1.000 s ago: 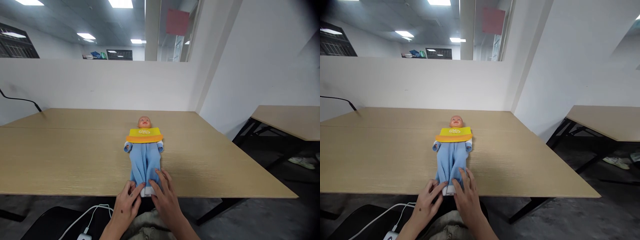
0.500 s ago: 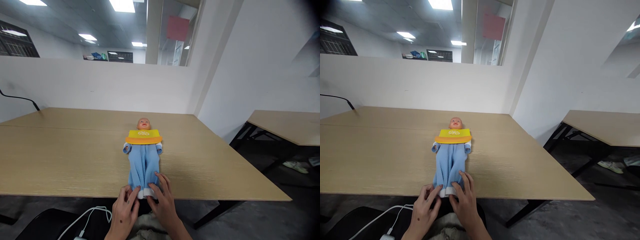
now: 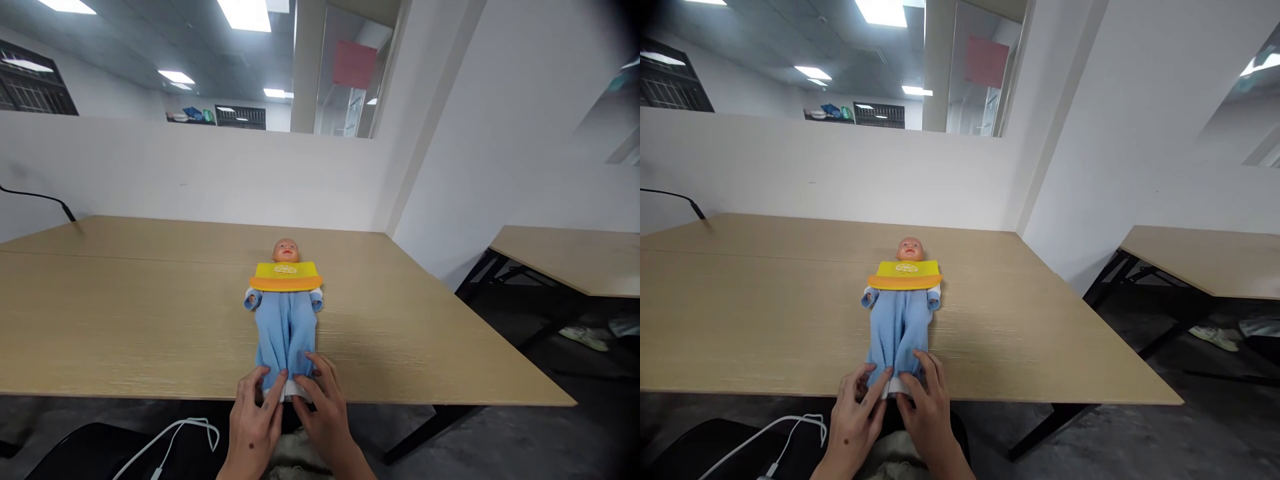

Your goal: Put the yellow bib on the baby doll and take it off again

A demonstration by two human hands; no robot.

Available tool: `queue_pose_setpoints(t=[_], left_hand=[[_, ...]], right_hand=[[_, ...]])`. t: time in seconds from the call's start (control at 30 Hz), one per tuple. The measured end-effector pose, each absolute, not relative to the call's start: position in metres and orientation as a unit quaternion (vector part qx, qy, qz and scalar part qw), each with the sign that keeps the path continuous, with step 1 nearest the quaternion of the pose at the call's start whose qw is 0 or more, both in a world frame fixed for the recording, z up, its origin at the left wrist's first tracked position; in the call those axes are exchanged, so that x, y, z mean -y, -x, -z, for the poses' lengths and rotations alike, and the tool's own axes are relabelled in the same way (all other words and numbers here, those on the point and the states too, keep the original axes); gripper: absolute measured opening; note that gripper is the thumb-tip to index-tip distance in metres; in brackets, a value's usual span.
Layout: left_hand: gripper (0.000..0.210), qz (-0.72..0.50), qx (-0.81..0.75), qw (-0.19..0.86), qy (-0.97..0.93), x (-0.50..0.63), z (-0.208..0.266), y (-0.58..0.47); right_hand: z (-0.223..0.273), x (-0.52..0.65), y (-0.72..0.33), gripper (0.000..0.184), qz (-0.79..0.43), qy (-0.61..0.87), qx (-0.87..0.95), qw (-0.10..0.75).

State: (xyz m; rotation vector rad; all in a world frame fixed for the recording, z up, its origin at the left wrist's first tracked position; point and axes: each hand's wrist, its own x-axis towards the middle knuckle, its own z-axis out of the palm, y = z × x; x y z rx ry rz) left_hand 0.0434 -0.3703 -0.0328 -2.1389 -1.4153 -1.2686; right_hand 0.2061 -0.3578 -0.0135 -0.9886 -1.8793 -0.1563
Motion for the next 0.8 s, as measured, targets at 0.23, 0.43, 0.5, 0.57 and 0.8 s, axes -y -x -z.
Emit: queue_pose_setpoints(t=[0.23,0.43,0.5,0.57,0.8], left_hand=[[0.042,0.464,0.479,0.111,0.737,0.3706,0.04,-0.0436],[0.042,0.481,0.472,0.103,0.732,0.3677,0.0421,-0.0454],[0.042,0.489,0.467,0.1,0.73,0.3671,0.0416,-0.0465],[0.042,0.496,0.462,0.094,0.729,0.3666,0.0409,-0.0473],[0.037,0.525,0.453,0.081,0.716,0.3614,0.0427,-0.0479]], right_hand=[[0.0134,0.3578,-0.2048,0.021,0.069,0.41,0.764,0.494],[0.0114,0.3588,-0.2048,0.02,0.061,0.409,0.765,0.493],[0.0107,0.3593,-0.2048,0.02,0.061,0.41,0.766,0.492],[0.0109,0.3594,-0.2047,0.02,0.062,0.41,0.764,0.494],[0.0152,0.3558,-0.2066,0.021,0.051,0.391,0.762,0.513]])
